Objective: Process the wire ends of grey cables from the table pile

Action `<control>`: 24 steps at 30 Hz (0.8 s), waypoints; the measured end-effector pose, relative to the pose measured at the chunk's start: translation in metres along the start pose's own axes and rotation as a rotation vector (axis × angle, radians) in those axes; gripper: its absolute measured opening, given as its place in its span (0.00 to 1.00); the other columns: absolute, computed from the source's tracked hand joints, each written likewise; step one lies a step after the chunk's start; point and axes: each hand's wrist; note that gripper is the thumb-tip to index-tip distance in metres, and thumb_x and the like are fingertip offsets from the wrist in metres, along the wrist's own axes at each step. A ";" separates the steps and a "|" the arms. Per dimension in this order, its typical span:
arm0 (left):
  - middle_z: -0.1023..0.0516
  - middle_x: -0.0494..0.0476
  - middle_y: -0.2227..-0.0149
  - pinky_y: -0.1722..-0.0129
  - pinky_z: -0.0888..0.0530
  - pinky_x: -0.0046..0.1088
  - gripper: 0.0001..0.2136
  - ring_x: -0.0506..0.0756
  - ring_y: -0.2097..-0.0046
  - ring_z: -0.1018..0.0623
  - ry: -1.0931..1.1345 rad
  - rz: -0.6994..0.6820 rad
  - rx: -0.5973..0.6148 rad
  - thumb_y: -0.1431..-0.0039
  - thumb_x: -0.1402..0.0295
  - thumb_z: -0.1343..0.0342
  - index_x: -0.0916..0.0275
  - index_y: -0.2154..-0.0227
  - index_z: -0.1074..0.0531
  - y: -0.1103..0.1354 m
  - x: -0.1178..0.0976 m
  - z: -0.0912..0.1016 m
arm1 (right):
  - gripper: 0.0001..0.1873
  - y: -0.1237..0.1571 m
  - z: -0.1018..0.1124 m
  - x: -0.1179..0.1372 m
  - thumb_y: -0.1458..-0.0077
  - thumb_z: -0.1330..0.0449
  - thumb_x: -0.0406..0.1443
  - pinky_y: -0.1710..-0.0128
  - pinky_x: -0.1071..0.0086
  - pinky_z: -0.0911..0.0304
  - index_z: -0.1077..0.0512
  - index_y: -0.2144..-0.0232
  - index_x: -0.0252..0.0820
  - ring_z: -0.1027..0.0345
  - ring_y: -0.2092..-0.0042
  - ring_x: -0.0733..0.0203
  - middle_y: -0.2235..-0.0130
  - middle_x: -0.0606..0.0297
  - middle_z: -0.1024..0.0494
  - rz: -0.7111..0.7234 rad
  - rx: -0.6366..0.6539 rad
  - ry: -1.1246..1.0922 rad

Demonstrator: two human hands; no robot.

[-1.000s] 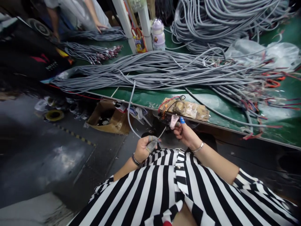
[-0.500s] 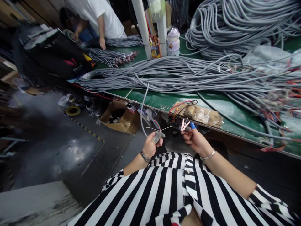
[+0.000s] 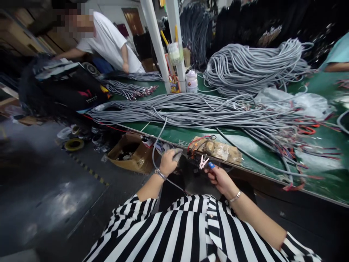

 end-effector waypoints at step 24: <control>0.21 0.58 0.66 0.64 0.31 0.27 0.13 0.55 0.64 0.23 -0.057 -0.449 0.445 0.40 0.58 0.47 0.62 0.65 0.24 -0.131 -0.113 0.014 | 0.22 0.018 0.004 -0.011 0.53 0.36 0.51 0.78 0.74 0.51 0.30 0.74 0.37 0.48 0.76 0.71 0.77 0.68 0.34 0.179 0.211 0.471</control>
Point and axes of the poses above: each hand's wrist, its own y-axis away from the middle knuckle, its own z-axis out of the back of the hand, x = y × z
